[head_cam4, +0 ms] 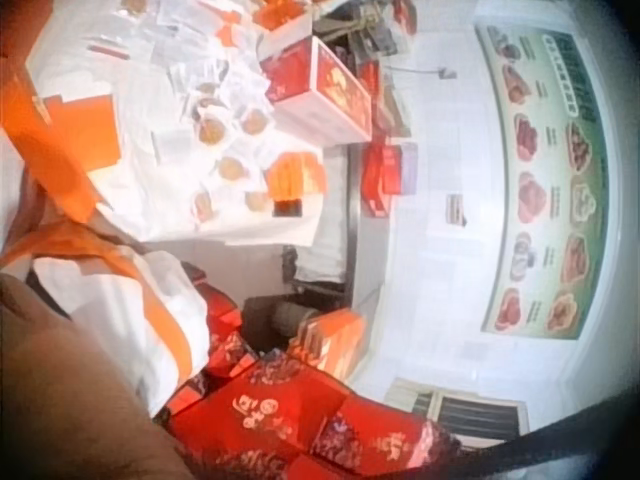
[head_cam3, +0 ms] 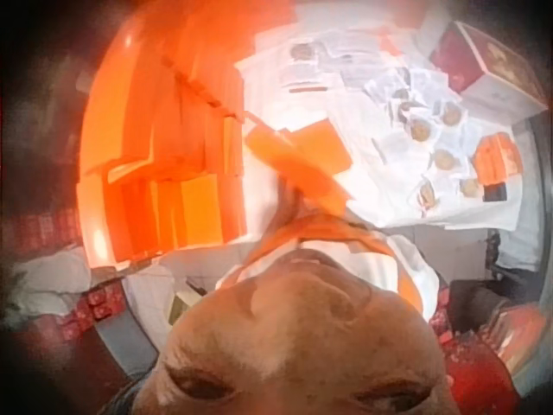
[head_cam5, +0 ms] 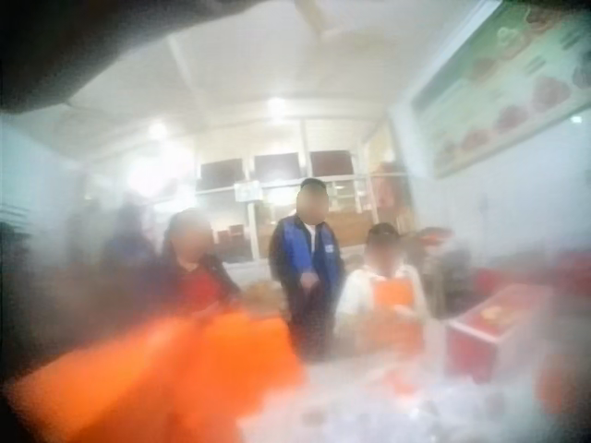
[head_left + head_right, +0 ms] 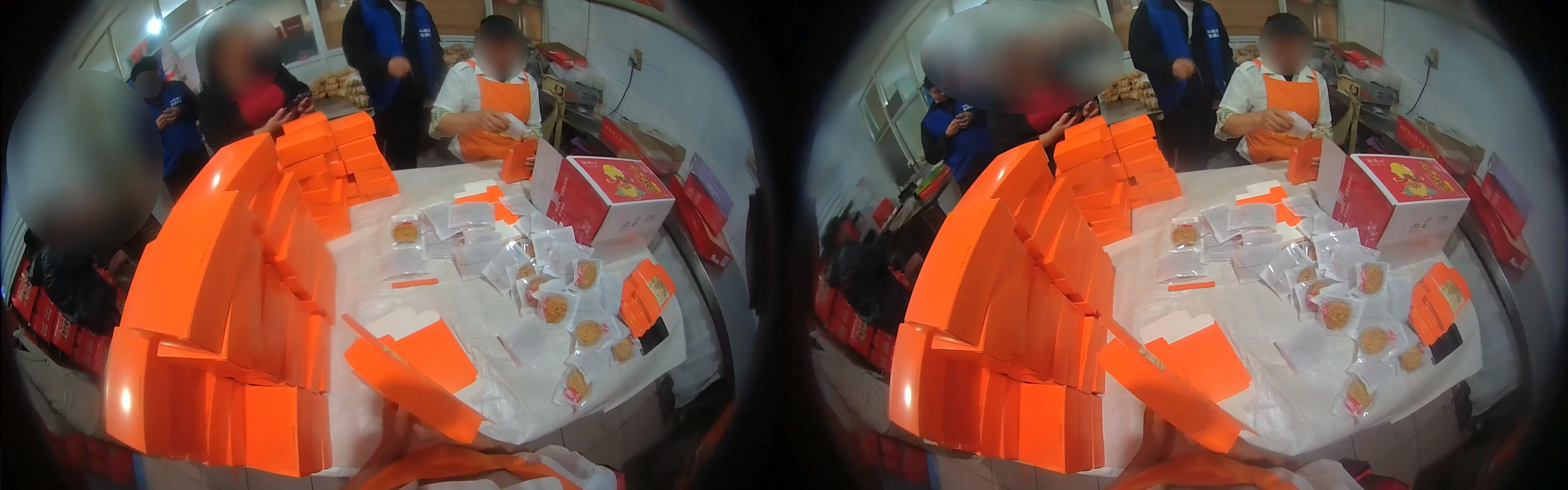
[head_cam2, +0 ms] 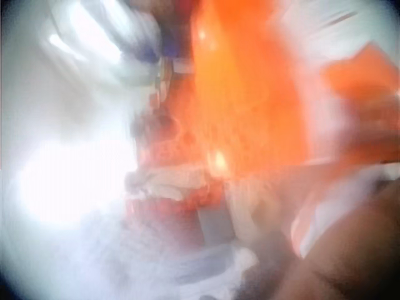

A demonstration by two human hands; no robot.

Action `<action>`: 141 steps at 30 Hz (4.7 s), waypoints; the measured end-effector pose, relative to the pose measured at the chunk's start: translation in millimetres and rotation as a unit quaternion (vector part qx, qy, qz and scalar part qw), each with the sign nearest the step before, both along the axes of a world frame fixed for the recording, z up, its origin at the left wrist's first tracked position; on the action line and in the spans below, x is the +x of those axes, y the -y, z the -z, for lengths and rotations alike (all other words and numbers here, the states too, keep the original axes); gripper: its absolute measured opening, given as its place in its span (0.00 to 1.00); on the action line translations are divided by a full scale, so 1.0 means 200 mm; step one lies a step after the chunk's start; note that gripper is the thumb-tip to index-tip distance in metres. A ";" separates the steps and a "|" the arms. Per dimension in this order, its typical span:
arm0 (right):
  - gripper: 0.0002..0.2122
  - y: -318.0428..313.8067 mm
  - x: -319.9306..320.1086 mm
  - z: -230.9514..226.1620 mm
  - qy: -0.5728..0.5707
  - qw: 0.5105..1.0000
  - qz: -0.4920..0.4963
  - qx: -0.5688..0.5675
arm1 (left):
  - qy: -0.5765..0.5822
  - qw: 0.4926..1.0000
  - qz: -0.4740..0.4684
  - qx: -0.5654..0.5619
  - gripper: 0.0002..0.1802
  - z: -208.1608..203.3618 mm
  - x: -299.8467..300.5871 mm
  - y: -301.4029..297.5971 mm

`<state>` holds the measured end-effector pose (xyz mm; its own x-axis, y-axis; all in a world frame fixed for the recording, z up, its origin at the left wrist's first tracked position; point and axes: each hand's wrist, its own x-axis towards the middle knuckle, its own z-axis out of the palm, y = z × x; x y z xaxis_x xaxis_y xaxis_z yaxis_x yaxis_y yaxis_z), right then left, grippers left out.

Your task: The person assembles orange cardboard boxes by folding flaps and tucking them into slots. They repeatedly pick up flat orange sheets, fold them into box shapes, and place the finished boxes into a growing stack on the table.

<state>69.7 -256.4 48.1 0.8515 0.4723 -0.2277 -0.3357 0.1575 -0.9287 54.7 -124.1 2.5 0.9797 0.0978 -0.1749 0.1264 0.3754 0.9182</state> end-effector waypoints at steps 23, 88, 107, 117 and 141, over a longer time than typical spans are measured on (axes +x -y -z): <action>0.18 0.09 0.32 -0.07 0.438 0.871 0.094 -0.203 | 0.095 0.968 0.025 0.233 0.18 -0.17 -0.17 -0.09; 0.04 0.01 0.24 0.06 0.280 0.960 -0.002 0.021 | 0.185 0.808 0.091 0.551 0.17 -0.40 0.04 -0.26; 0.24 0.52 1.85 0.30 0.470 0.539 -0.073 -0.695 | -0.166 0.962 -0.186 0.112 0.11 0.11 0.05 -0.41; 0.23 0.67 1.43 0.00 0.402 0.823 0.153 -0.372 | -0.035 0.967 -0.251 0.004 0.28 0.11 0.03 -0.33; 0.09 0.05 0.38 -0.04 0.282 0.947 0.094 -0.122 | 0.034 0.945 -0.294 0.141 0.30 -0.05 -0.11 -0.29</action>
<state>145.9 -266.3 55.9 0.9338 0.2929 0.2055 0.2370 -0.0763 -0.9685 33.6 -65.6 12.7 0.7494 0.6622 0.0002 -0.0898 0.1012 0.9908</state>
